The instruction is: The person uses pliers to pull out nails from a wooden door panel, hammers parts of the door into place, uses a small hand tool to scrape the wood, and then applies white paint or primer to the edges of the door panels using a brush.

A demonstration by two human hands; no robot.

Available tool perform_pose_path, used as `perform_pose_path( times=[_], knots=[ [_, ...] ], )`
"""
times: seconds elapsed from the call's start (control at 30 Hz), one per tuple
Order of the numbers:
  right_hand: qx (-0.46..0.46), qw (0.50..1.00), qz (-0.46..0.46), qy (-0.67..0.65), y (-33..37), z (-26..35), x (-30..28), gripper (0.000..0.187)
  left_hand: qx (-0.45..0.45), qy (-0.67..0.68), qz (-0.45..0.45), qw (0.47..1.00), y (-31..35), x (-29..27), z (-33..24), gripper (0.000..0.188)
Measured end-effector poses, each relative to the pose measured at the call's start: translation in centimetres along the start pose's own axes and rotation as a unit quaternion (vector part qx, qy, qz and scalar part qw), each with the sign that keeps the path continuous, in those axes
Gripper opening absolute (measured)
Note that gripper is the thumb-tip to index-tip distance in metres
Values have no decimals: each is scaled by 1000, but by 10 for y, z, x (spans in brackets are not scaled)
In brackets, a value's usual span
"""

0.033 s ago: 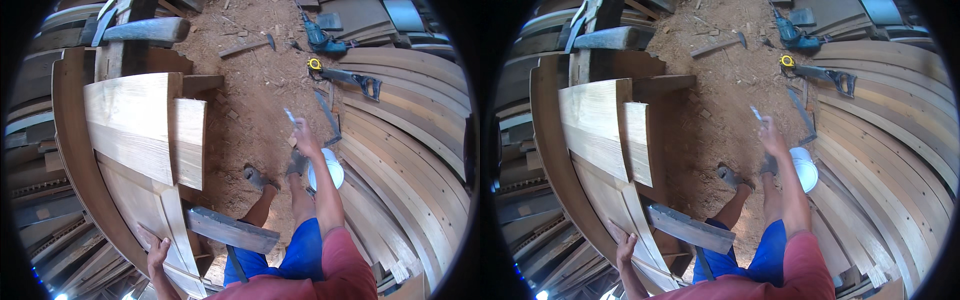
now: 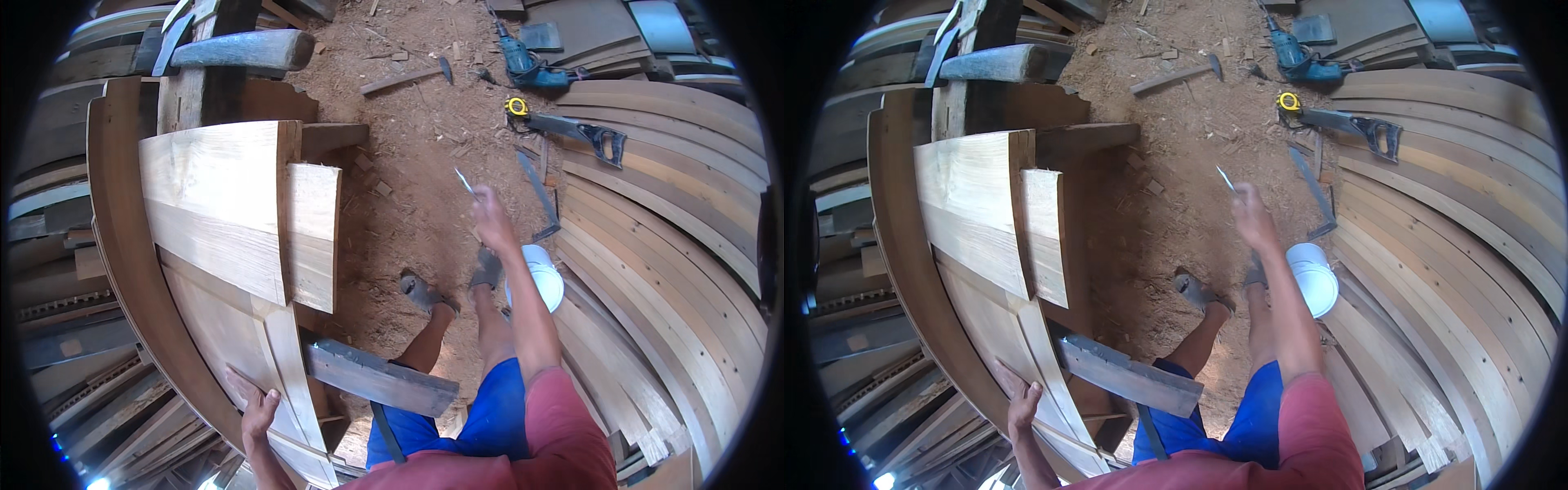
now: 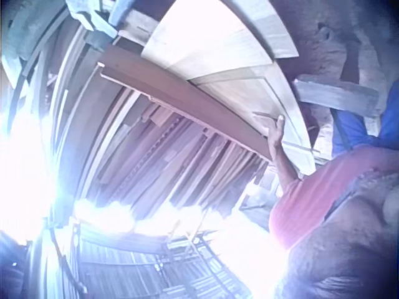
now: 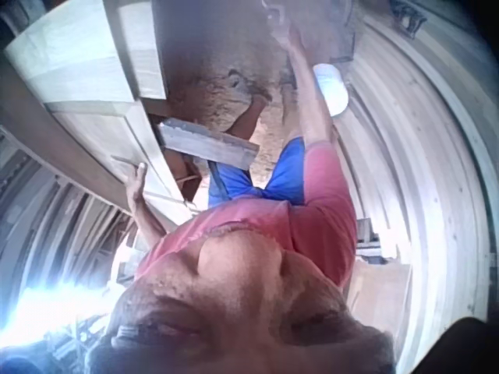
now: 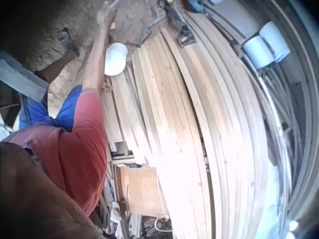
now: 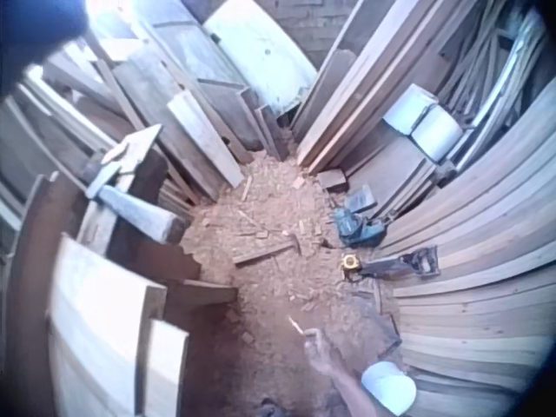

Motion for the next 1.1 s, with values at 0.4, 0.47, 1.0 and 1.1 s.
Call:
perform_pose_path(
  times=[0.4,0.47,1.0,1.1],
  knots=[
    [-190,945,86,-252,-128,212,224,38,20,-90,0,996,4,-7,-33,122],
    [-205,937,90,-267,-127,201,238,39,-8,-57,40,998,2,-6,-27,118],
    [-23,925,164,-341,-111,118,209,25,-37,62,71,995,9,-3,-7,120],
    [51,825,169,-538,-134,152,235,21,-28,83,61,994,8,-1,-22,124]
  ],
)
Point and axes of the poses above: each hand's wrist, its own y-axis away from the middle knuckle, its own x-axis out of the palm, z = x × y, the point moved 7 cm from there along -y, towards the middle knuckle, and after that the axes turned 11 degrees about -y, right-handed, at the moved point
